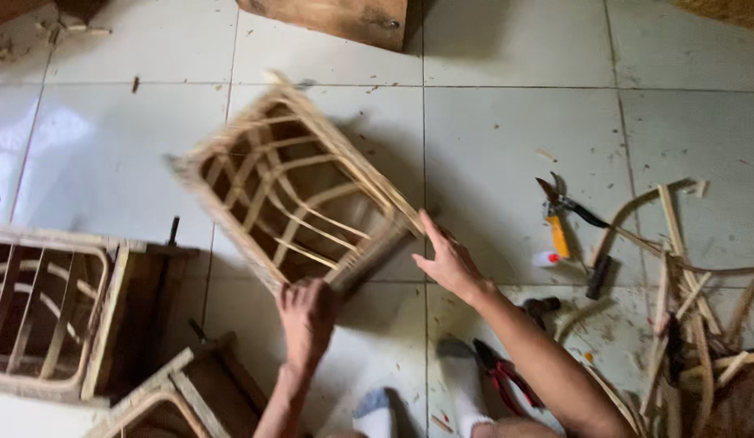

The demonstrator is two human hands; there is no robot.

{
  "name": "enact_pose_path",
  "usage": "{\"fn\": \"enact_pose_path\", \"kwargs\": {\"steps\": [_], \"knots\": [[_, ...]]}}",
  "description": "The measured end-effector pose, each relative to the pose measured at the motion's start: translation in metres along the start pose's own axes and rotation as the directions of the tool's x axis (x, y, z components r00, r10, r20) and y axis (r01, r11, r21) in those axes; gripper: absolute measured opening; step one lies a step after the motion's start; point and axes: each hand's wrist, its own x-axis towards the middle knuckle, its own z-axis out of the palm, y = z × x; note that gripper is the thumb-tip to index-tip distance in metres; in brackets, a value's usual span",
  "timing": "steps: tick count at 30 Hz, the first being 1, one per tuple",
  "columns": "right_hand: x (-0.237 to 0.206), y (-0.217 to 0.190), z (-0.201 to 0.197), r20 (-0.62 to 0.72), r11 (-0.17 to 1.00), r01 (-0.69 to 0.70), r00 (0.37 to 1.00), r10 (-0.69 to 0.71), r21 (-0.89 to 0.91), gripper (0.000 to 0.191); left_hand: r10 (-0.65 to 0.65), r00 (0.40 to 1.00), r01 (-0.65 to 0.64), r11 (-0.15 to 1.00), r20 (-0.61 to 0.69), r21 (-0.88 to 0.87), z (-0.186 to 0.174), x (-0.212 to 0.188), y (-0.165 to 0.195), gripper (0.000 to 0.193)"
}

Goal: The person assembles a rectangular woven basket by inserting curved bamboo strips into a wooden mold, trimming excess material with pliers, and applying glue to secure the frame. The person removes the finished basket from the mold and places it aside.

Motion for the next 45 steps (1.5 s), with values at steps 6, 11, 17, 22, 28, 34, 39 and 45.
{"fn": "enact_pose_path", "kwargs": {"steps": [6,11,17,22,28,34,39,45], "knots": [[-0.152,0.044,-0.024,-0.060,0.990,-0.143,0.988,0.144,0.011,0.045,0.151,0.985,-0.130,0.963,0.077,-0.234,-0.026,-0.089,0.063,0.043],[-0.229,0.036,-0.046,0.101,0.950,-0.293,0.947,0.304,-0.107,0.050,-0.026,0.984,-0.081,0.820,-0.178,-0.567,-0.037,-0.126,0.063,0.029],[-0.104,-0.021,-0.084,0.281,0.944,0.072,0.959,0.023,-0.323,0.047,-0.437,0.827,0.559,0.561,0.355,-0.610,-0.006,-0.047,-0.004,0.086],[0.086,-0.078,-0.023,0.038,0.727,0.601,0.779,-0.626,-0.334,0.043,-0.356,0.821,0.561,0.652,0.447,-0.510,0.016,-0.003,0.007,0.103],[0.140,-0.111,0.003,0.370,0.521,0.583,0.807,-0.459,-0.624,0.047,-0.547,0.739,0.673,0.572,0.393,-0.470,0.008,-0.010,0.037,0.084],[0.103,-0.120,-0.010,0.639,0.675,0.548,0.755,-0.146,-0.493,0.029,-0.525,0.811,0.585,0.700,0.258,-0.410,0.012,-0.007,0.034,0.085],[0.082,-0.102,0.013,0.506,0.616,0.619,0.775,-0.378,-0.488,0.036,-0.545,0.773,0.634,0.650,0.323,-0.420,0.005,-0.006,0.038,0.084],[0.080,-0.107,0.017,0.371,0.539,0.634,0.768,-0.523,-0.554,0.032,-0.549,0.778,0.628,0.669,0.304,-0.397,-0.002,-0.001,0.041,0.084]]}}
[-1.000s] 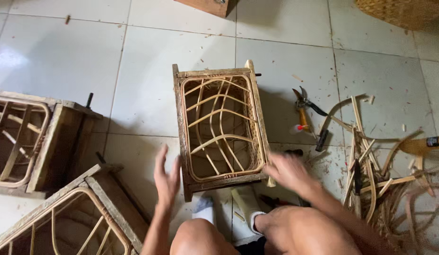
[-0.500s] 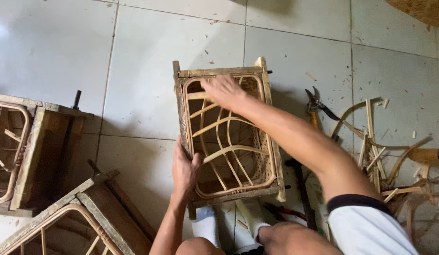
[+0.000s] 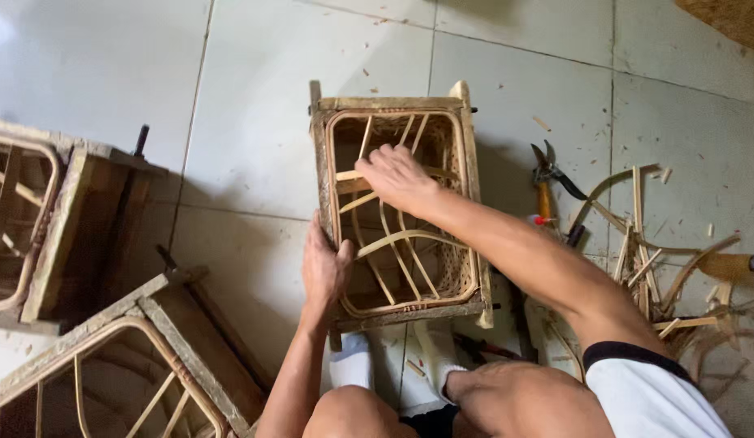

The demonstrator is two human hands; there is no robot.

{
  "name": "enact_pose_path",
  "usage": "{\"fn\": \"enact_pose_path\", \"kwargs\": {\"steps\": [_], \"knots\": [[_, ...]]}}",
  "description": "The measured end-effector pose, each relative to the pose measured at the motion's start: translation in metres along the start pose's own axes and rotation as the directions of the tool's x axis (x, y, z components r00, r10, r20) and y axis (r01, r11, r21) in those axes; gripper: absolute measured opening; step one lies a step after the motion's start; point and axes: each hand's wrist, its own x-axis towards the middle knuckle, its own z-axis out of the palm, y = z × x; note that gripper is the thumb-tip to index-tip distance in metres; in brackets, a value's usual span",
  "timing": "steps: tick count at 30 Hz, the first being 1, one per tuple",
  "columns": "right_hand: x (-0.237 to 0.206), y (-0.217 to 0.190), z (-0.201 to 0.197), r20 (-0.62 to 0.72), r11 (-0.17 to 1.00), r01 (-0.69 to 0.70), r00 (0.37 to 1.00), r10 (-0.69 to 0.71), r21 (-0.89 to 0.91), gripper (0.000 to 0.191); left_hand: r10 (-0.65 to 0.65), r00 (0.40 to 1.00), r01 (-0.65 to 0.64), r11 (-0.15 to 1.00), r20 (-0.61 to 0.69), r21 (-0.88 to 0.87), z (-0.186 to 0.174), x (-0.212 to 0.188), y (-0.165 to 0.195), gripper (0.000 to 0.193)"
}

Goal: The person assembles a rectangular woven basket by inserting curved bamboo strips into a wooden mold, trimming excess material with pliers, and applying glue to secure the frame. The person removes the finished basket from the mold and places it aside.

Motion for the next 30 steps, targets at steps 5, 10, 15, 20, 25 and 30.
{"fn": "enact_pose_path", "kwargs": {"steps": [5,10,15,20,25,30], "knots": [[-0.014,-0.021,-0.029,0.267,0.975,-0.139,0.960,0.089,0.176,0.016,-0.102,0.993,0.102,0.995,0.053,0.012,0.001,0.005,-0.006,0.084],[-0.013,-0.024,-0.026,0.585,0.946,-0.190,0.811,0.001,0.262,0.040,0.060,0.997,-0.059,0.998,-0.039,0.010,0.005,0.004,-0.008,0.083],[-0.043,-0.040,0.002,0.259,0.994,-0.001,0.965,-0.026,0.105,0.013,-0.038,0.999,0.038,0.999,0.007,0.027,0.009,0.006,-0.014,0.083],[-0.086,-0.045,-0.001,0.305,0.959,-0.073,0.952,-0.014,0.272,0.023,0.056,0.998,-0.060,0.975,-0.021,-0.213,0.010,0.010,-0.025,0.086],[-0.089,-0.053,-0.020,0.356,0.919,-0.119,0.934,-0.025,0.376,0.033,-0.067,0.998,0.069,0.870,0.020,-0.488,0.006,0.004,-0.027,0.064],[-0.126,-0.078,-0.014,0.253,0.960,0.002,0.964,-0.076,0.281,0.020,0.019,0.993,-0.076,0.847,-0.113,-0.527,0.010,0.005,-0.030,0.073]]}}
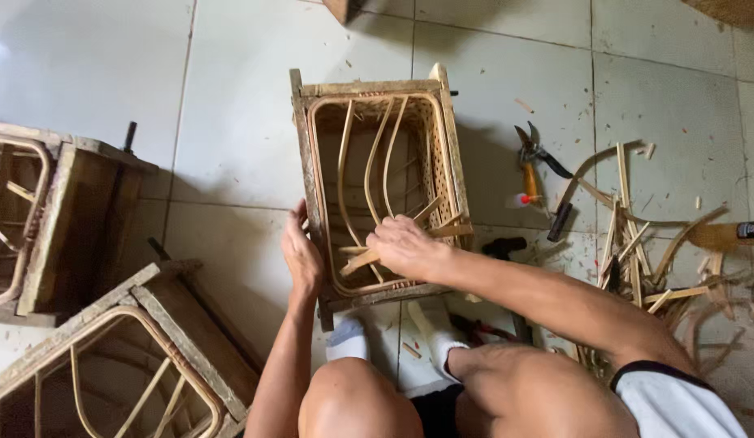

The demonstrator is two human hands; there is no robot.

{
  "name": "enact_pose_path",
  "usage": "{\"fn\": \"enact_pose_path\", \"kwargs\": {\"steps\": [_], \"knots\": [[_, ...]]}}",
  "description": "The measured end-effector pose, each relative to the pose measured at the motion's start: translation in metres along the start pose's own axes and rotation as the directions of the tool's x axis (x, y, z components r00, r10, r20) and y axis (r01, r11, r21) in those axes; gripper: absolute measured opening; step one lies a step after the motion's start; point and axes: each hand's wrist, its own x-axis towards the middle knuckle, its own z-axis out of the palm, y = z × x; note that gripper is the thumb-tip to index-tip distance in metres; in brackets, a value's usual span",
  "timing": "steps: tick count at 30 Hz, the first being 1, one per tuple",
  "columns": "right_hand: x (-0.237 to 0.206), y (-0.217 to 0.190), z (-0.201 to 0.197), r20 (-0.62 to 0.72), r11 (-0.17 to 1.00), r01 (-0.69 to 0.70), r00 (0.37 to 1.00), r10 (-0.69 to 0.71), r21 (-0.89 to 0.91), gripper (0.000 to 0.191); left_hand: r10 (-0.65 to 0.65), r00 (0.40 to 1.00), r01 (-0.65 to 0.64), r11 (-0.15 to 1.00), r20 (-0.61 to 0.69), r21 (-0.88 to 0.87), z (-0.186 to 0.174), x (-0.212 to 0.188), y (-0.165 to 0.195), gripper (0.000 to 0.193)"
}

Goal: The person assembles a rectangular woven basket by inserting curved bamboo strips into a wooden mold, trimming excess material with pliers, and applying glue to secure the frame. The person removes the finished basket from the mold and places it aside.

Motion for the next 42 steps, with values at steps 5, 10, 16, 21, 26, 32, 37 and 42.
{"fn": "enact_pose_path", "kwargs": {"steps": [5,10,16,21,26,32,37,42], "knots": [[0.004,0.015,0.030,0.074,0.988,0.031,0.996,-0.043,0.154,0.026,-0.057,0.996,0.056,0.998,-0.067,-0.016,-0.002,0.001,-0.015,0.077],[0.037,0.032,0.015,0.397,0.940,-0.208,0.914,0.088,0.270,0.035,0.019,0.997,-0.017,0.999,-0.073,0.034,-0.003,-0.007,-0.013,0.078],[0.007,0.004,0.002,0.178,0.949,-0.209,0.969,0.169,0.234,0.016,0.047,0.997,-0.041,0.995,-0.066,0.087,-0.001,-0.014,-0.004,0.079],[0.032,0.031,-0.004,0.447,0.720,-0.495,0.849,0.282,0.485,0.035,0.019,0.998,-0.013,0.997,-0.068,0.079,-0.002,-0.015,-0.008,0.076],[0.020,0.028,0.016,0.197,0.780,-0.356,0.934,0.297,0.514,0.008,0.041,0.993,-0.010,0.962,-0.108,0.271,0.002,-0.018,0.002,0.076],[-0.002,0.018,0.033,-0.173,0.888,-0.172,0.948,0.267,0.426,0.013,-0.010,0.993,0.035,0.976,-0.116,0.214,0.003,-0.017,0.008,0.077],[0.013,0.122,-0.067,-0.567,0.703,0.043,0.628,0.534,0.710,0.011,0.059,0.988,-0.011,0.948,-0.141,0.318,0.000,-0.017,-0.001,0.070],[-0.057,0.148,-0.111,-0.441,0.511,0.209,0.809,0.389,0.834,0.027,0.201,0.979,-0.174,0.918,-0.039,0.357,-0.001,-0.022,-0.004,0.039]]}}
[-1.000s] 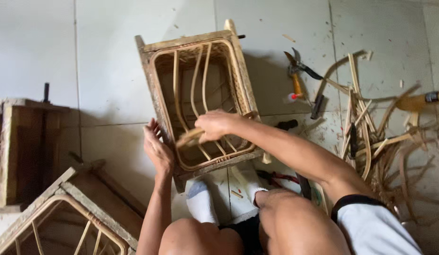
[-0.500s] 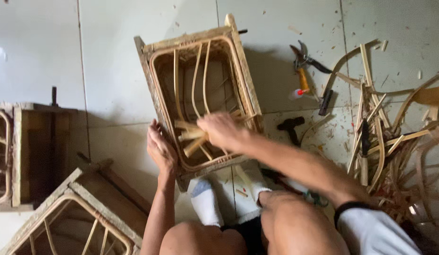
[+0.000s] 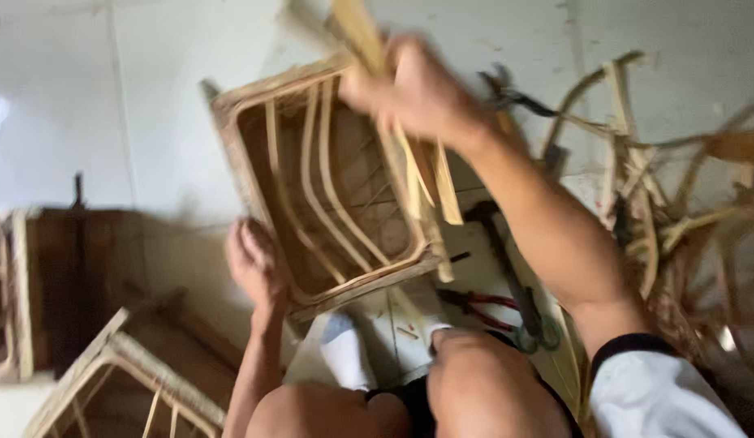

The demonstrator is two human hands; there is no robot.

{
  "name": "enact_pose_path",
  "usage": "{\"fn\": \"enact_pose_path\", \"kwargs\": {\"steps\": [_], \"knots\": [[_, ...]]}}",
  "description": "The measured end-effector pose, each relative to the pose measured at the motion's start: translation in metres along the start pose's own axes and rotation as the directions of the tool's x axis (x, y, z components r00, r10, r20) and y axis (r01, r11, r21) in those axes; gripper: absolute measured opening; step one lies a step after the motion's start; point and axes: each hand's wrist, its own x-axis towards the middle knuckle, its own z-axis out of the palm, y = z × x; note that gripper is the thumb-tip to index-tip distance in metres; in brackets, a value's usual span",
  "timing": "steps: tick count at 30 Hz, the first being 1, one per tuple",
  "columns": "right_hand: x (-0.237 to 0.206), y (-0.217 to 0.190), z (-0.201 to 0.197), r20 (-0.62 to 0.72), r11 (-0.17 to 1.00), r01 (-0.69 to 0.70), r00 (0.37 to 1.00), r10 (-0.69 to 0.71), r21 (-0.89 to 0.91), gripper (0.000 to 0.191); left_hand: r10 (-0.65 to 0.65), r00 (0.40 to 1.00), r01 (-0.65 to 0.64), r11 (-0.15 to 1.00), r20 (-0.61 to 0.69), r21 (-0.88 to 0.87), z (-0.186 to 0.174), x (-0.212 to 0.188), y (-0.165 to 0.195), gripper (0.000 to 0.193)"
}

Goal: The person assembles a rectangular woven basket by inserting curved bamboo strips into a wooden mold, trimming excess material with pliers, and applying glue to secure the frame. The person removes the finished basket from the mold and places it aside.

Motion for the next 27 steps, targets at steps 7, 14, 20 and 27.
{"fn": "enact_pose_path", "kwargs": {"steps": [7,14,20,27], "knots": [[-0.265,0.073,-0.008,-0.157,0.713,-0.663,0.747,0.645,-0.226,0.022,0.643,0.727,-0.685,0.653,0.241,0.322,0.004,-0.002,0.007,0.039],[-0.378,0.113,-0.032,-0.347,0.264,-0.471,0.846,0.404,-0.842,0.065,-0.264,0.899,0.167,0.944,0.349,0.285,0.055,0.096,0.078,0.055],[-0.195,0.087,0.037,-0.156,0.950,-0.279,0.941,0.299,0.141,0.049,-0.479,0.837,0.393,0.862,0.263,0.321,0.102,0.156,0.103,0.071],[0.049,0.120,0.149,-0.227,0.669,-0.703,0.630,0.743,0.240,0.090,-0.486,0.852,0.474,0.874,0.194,0.108,0.129,0.184,0.106,0.059]]}}
